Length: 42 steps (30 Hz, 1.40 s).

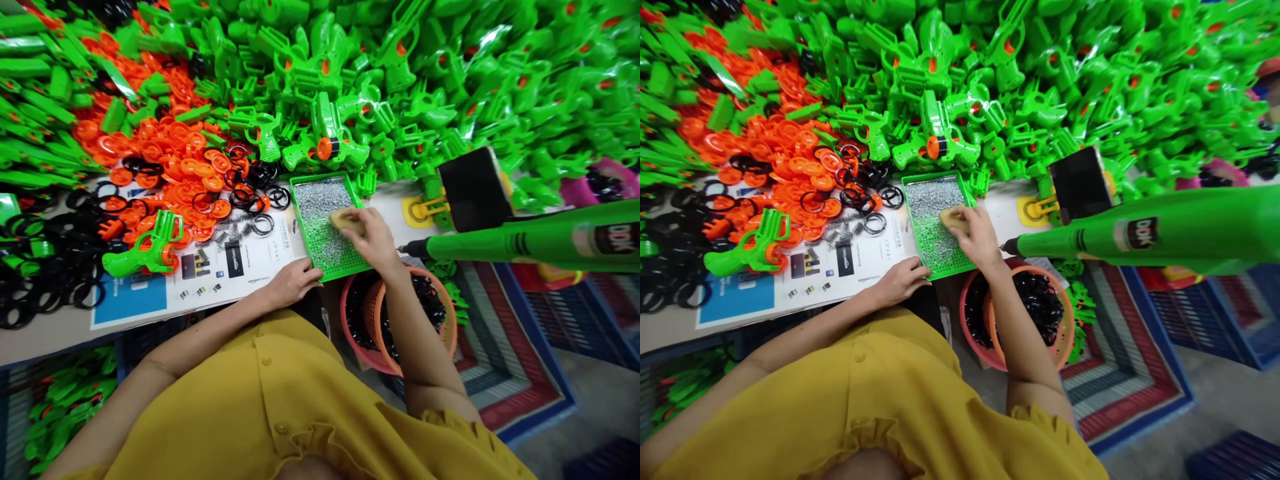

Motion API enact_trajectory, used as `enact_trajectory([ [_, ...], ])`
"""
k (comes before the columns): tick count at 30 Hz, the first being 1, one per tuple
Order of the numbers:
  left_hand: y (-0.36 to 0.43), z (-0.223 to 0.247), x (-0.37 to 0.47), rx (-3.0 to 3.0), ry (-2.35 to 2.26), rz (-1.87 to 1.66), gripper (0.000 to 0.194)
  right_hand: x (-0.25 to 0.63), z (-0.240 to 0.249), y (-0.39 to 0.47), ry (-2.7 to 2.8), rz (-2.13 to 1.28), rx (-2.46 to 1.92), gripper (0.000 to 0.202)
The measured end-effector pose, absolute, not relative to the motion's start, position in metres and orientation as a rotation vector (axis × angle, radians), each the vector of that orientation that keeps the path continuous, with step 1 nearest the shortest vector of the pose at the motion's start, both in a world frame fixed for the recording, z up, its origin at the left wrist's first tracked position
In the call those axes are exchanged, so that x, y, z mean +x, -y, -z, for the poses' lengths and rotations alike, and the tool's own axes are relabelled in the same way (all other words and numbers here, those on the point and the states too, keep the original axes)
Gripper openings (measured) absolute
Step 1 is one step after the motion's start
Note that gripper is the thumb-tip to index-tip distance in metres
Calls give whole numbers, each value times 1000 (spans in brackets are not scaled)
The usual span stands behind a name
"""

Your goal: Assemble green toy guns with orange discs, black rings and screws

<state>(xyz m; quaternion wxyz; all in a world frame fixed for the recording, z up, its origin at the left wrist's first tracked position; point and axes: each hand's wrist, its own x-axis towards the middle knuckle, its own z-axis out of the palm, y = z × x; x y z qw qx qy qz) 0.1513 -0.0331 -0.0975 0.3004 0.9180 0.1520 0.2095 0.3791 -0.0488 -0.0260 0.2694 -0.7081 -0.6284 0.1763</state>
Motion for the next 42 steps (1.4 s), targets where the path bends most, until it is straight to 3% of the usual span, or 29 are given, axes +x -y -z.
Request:
enact_trajectory([
  [6,33,98,151,2422,-418,-561,22,368,32,57,1958,-734,-1775,25],
  [15,34,96,151,2391,-412,-572,22,374,26,82,2117,-902,-1582,37],
  [23,32,95,149,2401,-395,-560,25,378,34,37,1915,-683,-1665,28],
  [29,34,92,151,2396,-389,-603,28,372,25,42,2081,-866,-1535,26],
  [34,39,86,158,2438,-473,-644,29,397,13,64,1735,-476,-1745,25],
  [42,41,87,152,2550,-490,-728,31,394,27,75,1695,-422,-1890,29],
])
